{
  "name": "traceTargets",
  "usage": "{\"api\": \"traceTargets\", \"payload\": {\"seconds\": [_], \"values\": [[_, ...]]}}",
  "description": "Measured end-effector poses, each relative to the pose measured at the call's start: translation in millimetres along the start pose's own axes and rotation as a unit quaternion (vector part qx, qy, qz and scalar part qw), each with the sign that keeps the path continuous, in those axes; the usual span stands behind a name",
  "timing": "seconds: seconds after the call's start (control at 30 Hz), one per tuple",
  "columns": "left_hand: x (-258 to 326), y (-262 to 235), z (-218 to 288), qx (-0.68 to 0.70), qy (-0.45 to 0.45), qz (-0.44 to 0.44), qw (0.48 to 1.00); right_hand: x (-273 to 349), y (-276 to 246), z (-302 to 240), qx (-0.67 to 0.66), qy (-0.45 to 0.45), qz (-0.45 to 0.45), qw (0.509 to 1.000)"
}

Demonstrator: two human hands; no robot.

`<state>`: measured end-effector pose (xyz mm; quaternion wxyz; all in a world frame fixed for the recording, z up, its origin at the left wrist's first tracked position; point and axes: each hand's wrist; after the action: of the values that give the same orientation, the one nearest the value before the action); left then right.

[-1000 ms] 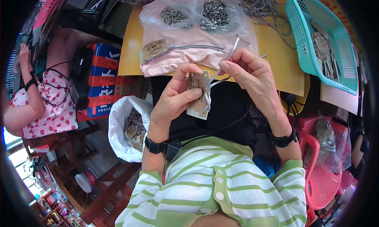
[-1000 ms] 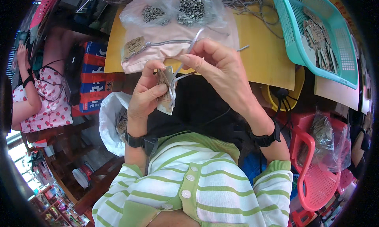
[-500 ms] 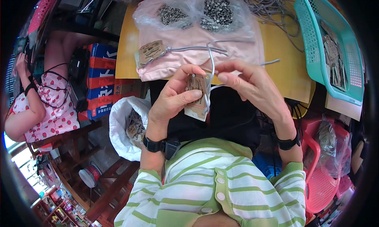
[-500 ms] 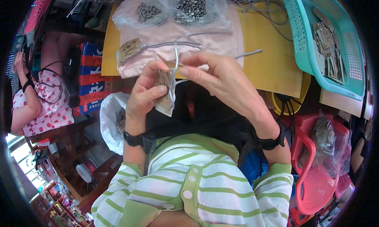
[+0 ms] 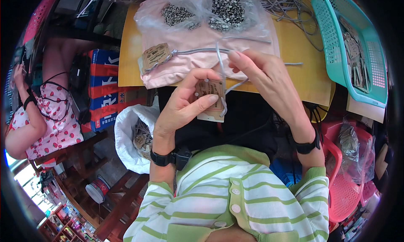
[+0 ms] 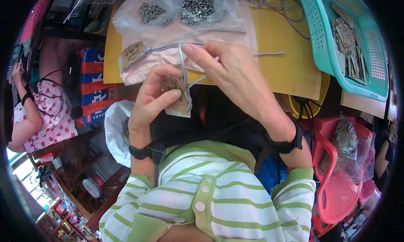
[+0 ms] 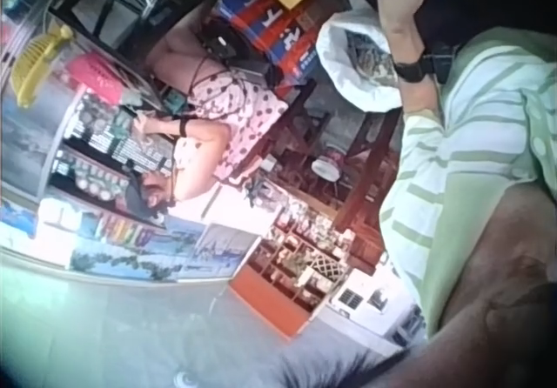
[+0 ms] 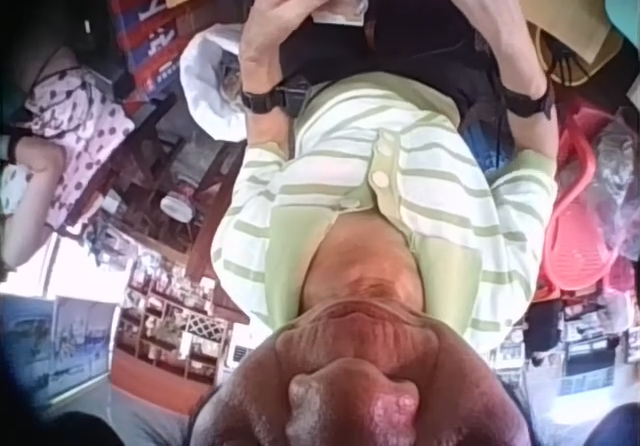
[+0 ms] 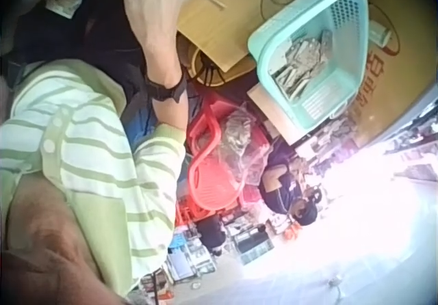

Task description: The recorder is attaching grey cords to decorative metal or plastic tags on a workshop table.

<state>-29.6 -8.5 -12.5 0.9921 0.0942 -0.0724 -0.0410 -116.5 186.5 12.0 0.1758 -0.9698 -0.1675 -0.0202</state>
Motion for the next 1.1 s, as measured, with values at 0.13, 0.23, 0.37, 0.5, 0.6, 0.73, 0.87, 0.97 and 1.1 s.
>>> {"api": "traceTargets", "payload": {"seconds": [0.13,0.23,0.37,0.5,0.6,0.73,0.87,0.97,1.1], "values": [[0,4,5,-0.026,-0.014,-0.029,0.999,-5,12,-1,-0.168,0.03,-0.072,0.983],[0,3,-4,-0.021,0.032,0.078,0.996,13,8,-9,-0.101,-0.082,0.037,0.991],[1,7,-6,-0.048,0.087,0.121,0.988,37,-4,-10,-0.159,0.042,0.039,0.986],[-5,16,-9,0.006,0.109,0.139,0.984,33,-8,18,-0.035,0.085,0.037,0.995],[-1,17,-11,-0.064,0.152,0.11,0.98,24,-10,11,0.256,0.069,-0.058,0.962],[1,32,-3,-0.156,0.18,0.057,0.97,28,-4,11,0.409,-0.085,0.069,0.906],[-1,27,-5,-0.128,0.13,-0.003,0.983,16,-4,2,0.308,-0.202,0.173,0.913],[3,21,-5,-0.109,0.078,-0.029,0.991,7,-21,-7,0.338,-0.332,0.1,0.875],[11,5,-6,-0.068,-0.025,-0.039,0.997,-4,-62,-20,0.265,-0.291,-0.092,0.915]]}}
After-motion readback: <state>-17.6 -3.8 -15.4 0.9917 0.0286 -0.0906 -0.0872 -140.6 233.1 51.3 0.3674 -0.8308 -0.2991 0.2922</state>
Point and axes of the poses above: each hand's wrist, its own x-axis away from the middle knuckle, its own y-axis out of the palm, z = x × y, and after that the axes turned 9 degrees about z, right-handed
